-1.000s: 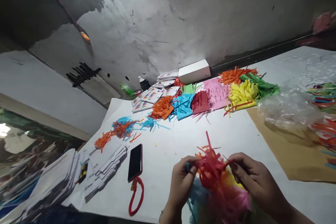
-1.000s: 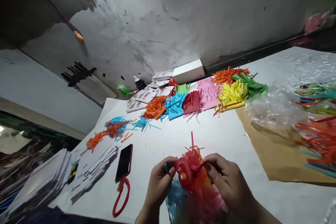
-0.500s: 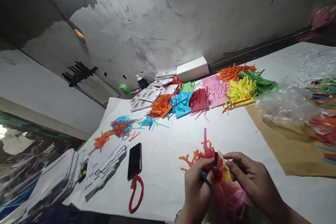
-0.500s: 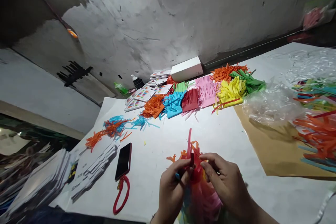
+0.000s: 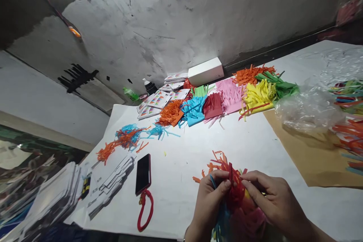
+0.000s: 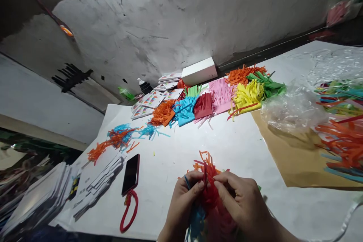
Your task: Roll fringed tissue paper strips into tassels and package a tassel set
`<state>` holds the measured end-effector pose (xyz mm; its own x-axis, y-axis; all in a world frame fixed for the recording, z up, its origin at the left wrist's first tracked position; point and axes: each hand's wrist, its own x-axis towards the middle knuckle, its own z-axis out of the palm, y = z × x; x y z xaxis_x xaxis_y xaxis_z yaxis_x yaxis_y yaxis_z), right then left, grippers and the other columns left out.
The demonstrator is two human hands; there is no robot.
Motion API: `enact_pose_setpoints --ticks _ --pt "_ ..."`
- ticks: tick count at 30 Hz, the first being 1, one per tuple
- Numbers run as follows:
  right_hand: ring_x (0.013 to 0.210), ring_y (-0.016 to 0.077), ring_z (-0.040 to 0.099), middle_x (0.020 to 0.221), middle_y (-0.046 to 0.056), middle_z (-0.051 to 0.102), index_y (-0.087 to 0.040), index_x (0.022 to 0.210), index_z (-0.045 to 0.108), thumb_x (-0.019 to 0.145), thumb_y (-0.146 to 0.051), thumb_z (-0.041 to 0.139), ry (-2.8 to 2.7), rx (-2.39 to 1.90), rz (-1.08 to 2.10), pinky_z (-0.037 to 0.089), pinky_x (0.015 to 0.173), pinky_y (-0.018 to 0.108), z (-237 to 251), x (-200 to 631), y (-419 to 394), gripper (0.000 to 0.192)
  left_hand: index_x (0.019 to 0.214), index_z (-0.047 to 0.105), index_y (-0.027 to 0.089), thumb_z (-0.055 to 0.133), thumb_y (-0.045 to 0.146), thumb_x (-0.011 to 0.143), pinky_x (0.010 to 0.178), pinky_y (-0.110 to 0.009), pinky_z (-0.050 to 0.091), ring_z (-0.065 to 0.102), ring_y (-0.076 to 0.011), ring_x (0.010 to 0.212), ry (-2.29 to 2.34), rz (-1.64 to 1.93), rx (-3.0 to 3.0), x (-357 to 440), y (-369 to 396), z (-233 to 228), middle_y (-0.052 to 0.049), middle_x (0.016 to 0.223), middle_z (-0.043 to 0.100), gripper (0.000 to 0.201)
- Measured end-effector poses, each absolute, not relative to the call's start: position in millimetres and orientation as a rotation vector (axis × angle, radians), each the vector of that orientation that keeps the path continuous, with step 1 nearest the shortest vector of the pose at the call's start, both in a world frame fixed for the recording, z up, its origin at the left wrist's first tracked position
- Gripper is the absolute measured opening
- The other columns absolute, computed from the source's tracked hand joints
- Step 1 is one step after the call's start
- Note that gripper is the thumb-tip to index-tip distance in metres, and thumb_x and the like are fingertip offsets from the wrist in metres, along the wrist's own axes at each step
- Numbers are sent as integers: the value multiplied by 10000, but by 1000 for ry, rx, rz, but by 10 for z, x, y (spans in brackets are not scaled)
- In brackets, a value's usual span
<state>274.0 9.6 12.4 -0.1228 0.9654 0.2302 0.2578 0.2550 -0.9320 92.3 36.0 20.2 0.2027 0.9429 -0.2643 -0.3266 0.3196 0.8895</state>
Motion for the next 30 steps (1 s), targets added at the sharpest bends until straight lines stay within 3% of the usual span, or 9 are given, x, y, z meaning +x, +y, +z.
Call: enact_pose_setpoints --ticks 5,9,11,15,19,24,30 --pt "629 147 695 767 4 753 -237 960 714 1014 -331 488 -1658 -1178 862 513 601 214 161 2759 77 251 870 804 196 867 444 745 667 -233 499 652 -151 700 1099 1049 1101 865 348 183 -47 788 763 285" --pt "617 147 692 734 3 740 -236 889 705 999 -349 488 -1702 -1163 918 507 602 221 242 2774 83 268 904 801 232 732 319 887 716 -257 517 682 -181 769 1075 1063 1585 846 321 237 -55 844 781 112" --pt "597 153 676 683 2 715 -229 941 715 979 -404 522 -1609 -1218 1000 505 578 223 253 2779 90 263 952 792 251 691 243 910 749 -269 527 698 -189 798 1004 1068 1741 852 309 265 -53 868 788 110" --pt "542 156 628 614 -13 666 -191 1204 681 944 -506 563 -1403 -1209 1333 499 529 233 215 2784 92 425 1010 776 256 664 179 916 755 -282 552 719 -202 815 924 1086 1865 850 304 283 -70 895 786 166" --pt "552 150 629 639 3 675 -175 1164 700 895 -548 630 -1284 -1184 1450 497 520 228 182 2790 78 465 1069 765 257 645 185 934 742 -281 554 718 -204 826 890 1070 1899 821 311 279 -82 915 776 195" --pt "312 76 461 506 -44 612 -152 1205 659 834 -636 691 -1034 -1034 1822 330 332 163 141 2777 87 611 1055 755 260 630 142 925 747 -267 540 705 -188 808 859 1046 1868 814 306 252 -64 893 772 216" --pt "281 50 460 511 -32 655 -126 1231 614 816 -584 765 -834 -864 1941 289 312 119 34 2754 76 636 1107 745 261 556 -18 839 747 -254 552 706 -184 840 848 1068 1944 834 284 240 -68 937 754 430"
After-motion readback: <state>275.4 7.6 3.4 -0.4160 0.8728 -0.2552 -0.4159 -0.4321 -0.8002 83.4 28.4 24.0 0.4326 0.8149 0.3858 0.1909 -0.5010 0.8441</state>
